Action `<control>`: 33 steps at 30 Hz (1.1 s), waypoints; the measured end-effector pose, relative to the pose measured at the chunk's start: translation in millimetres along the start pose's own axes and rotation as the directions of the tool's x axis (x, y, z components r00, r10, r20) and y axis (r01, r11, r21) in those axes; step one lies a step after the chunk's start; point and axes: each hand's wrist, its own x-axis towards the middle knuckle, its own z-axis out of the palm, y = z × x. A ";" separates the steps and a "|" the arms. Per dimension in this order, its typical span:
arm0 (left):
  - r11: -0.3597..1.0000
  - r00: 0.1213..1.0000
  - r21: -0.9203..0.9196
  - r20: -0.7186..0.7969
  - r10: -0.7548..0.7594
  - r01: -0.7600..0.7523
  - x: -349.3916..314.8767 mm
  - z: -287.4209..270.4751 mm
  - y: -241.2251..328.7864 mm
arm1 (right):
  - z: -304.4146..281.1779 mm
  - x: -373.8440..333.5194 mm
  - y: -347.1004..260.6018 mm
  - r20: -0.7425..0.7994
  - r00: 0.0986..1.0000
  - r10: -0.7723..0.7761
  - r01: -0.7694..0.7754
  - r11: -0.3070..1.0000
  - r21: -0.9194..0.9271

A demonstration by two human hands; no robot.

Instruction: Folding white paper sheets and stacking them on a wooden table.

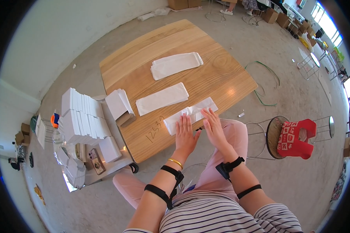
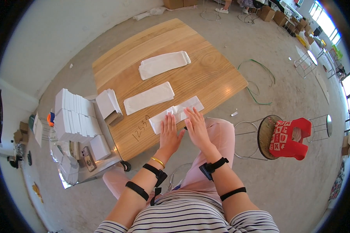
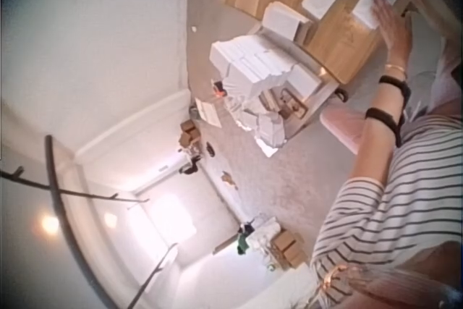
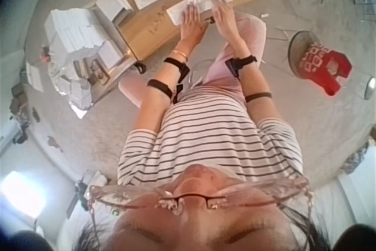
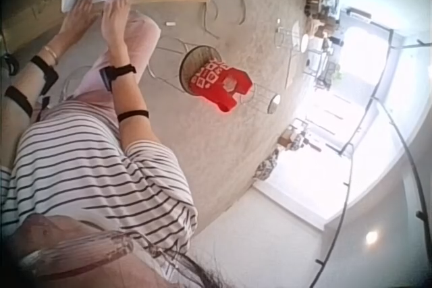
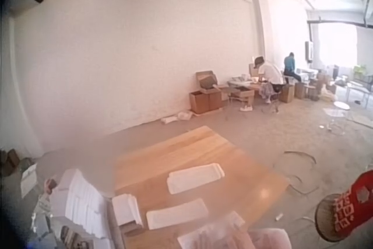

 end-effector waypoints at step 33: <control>0.961 0.979 0.187 -0.017 -0.204 0.203 55.6 -45.1 -105.7 | 51.8 22.6 -16.1 0.133 0.987 -0.094 0.134 0.935 -0.329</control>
